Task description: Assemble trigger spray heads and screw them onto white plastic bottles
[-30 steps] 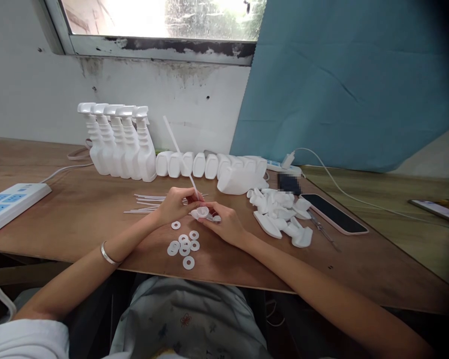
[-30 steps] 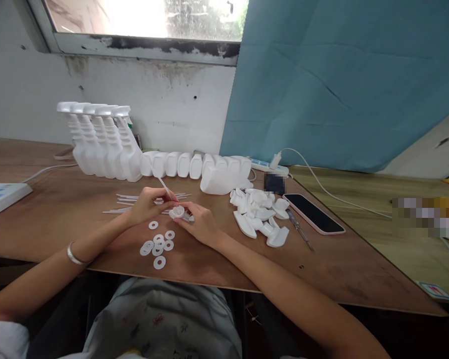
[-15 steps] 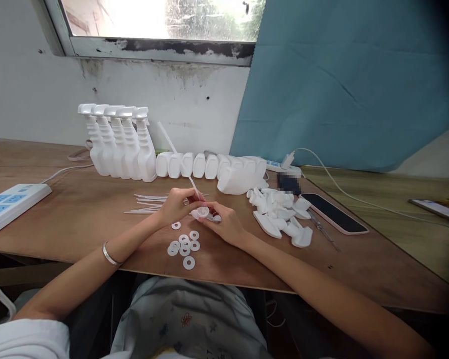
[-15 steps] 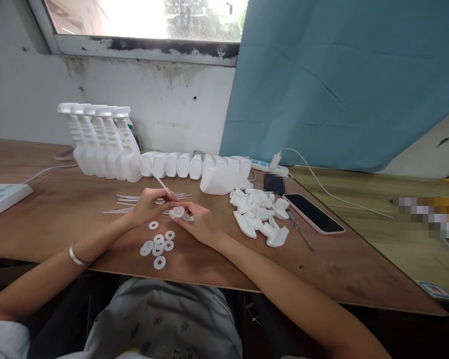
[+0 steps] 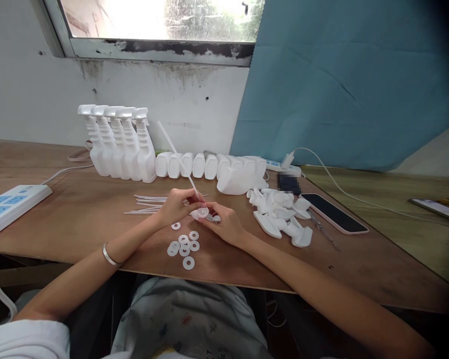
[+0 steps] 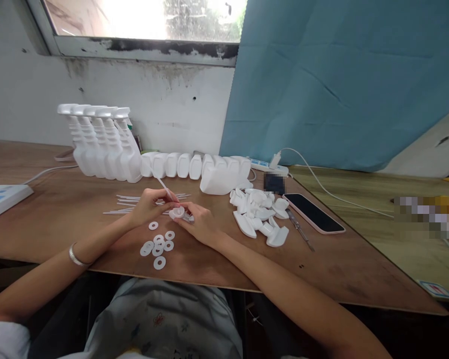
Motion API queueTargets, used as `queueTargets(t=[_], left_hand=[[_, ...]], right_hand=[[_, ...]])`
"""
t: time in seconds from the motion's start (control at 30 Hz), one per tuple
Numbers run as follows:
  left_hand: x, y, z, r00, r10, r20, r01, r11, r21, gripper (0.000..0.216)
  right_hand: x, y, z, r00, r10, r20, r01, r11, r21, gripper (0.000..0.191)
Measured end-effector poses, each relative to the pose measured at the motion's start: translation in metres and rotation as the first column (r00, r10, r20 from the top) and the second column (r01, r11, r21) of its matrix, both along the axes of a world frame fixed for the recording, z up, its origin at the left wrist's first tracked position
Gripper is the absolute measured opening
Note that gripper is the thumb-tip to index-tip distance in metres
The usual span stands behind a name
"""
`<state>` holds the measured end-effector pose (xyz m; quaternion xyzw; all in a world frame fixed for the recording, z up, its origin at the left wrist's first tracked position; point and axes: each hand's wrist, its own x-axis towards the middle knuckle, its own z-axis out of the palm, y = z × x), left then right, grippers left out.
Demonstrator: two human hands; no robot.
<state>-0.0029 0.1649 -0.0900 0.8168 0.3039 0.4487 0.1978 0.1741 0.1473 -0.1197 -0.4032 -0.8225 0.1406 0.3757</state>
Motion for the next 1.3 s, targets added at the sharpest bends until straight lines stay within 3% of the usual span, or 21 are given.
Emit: queueTargets(t=[0.47,0.63,1.03,1.3], left_hand=[[0.000,0.000,0.001,0.999,0.010,-0.044,-0.010,1.000,0.008,0.018],[0.004,0.003,0.004,0.987,0.039,-0.153,-0.033,0.999,0.042,0.017],[0.013,0.011,0.033,0.923,-0.099,-0.373,0.057,0.991,-0.121,0.009],[0.015,0.017,0.031,0.910,-0.110,-0.400,0.052,0.987,-0.153,0.008]], right_hand=[[0.001,0.002,-0.002,1.000,0.013,0.002,-0.013,1.000,0.015,0.029],[0.001,0.004,0.000,1.000,-0.010,0.001,0.010,1.000,-0.016,0.031],[0.002,0.004,-0.002,0.999,-0.029,0.031,0.029,0.999,0.013,0.032],[0.003,0.007,-0.002,1.000,-0.002,0.017,0.002,1.000,-0.021,0.032]])
